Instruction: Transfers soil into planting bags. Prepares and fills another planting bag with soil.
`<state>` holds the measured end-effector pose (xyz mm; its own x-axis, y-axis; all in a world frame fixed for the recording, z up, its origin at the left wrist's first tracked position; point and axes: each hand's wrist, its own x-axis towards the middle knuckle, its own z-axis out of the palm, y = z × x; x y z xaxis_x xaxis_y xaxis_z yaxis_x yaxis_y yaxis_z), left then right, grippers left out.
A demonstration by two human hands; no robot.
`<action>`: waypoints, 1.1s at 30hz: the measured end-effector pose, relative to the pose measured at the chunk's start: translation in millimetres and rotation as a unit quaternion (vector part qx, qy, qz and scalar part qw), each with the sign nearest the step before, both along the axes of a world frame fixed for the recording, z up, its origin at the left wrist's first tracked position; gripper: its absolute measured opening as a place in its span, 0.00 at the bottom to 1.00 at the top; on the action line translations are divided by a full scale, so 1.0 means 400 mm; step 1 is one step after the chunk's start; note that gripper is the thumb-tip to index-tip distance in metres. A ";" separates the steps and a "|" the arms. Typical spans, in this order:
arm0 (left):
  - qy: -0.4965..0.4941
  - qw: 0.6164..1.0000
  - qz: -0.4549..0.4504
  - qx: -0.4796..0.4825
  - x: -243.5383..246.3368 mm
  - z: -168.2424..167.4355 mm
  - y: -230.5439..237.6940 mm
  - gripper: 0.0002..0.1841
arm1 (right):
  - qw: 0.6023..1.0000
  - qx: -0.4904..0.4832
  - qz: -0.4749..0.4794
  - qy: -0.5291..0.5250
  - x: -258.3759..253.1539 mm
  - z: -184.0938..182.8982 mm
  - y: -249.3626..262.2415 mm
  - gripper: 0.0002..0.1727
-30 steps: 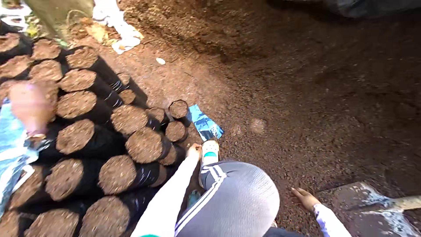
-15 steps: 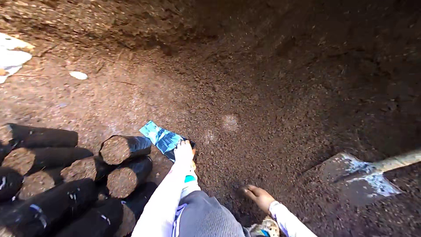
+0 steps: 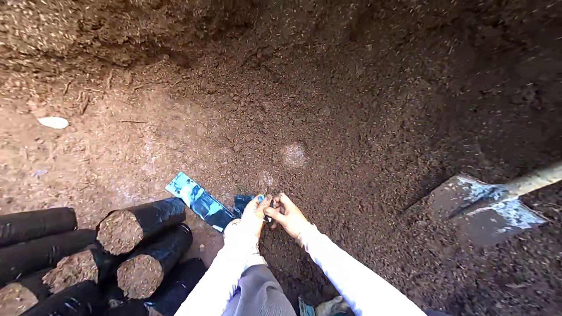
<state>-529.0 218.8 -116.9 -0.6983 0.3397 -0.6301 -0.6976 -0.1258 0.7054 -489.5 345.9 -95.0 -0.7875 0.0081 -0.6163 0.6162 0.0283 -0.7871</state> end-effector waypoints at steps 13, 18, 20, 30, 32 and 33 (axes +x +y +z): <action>0.447 0.631 -0.480 -0.414 -0.193 0.154 0.022 0.23 | 0.874 0.406 0.264 -0.045 -0.191 0.100 0.242 0.21; 0.267 0.610 -0.503 -0.551 -0.365 0.189 0.099 0.23 | 0.867 0.366 0.307 0.142 -0.345 0.051 0.323 0.17; 0.263 0.718 -0.404 -0.503 -0.460 0.111 0.112 0.21 | 0.865 0.347 0.287 0.221 -0.457 -0.004 0.406 0.19; 0.266 0.832 -0.136 -0.468 -0.557 -0.272 0.332 0.24 | 0.827 0.501 0.146 0.211 -0.700 -0.242 0.631 0.24; 0.297 0.824 -0.148 -0.459 -0.537 -0.275 0.339 0.24 | 0.822 0.500 0.151 0.226 -0.641 -0.269 0.610 0.23; 0.303 0.823 -0.159 -0.453 -0.525 -0.268 0.342 0.24 | 0.824 0.494 0.153 0.230 -0.610 -0.275 0.599 0.22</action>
<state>-739.0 355.8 -224.3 -0.9441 0.1480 -0.2944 -0.0798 0.7641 0.6402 -733.4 585.4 -204.9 -0.9944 0.0843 -0.0631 0.1034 0.8945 -0.4348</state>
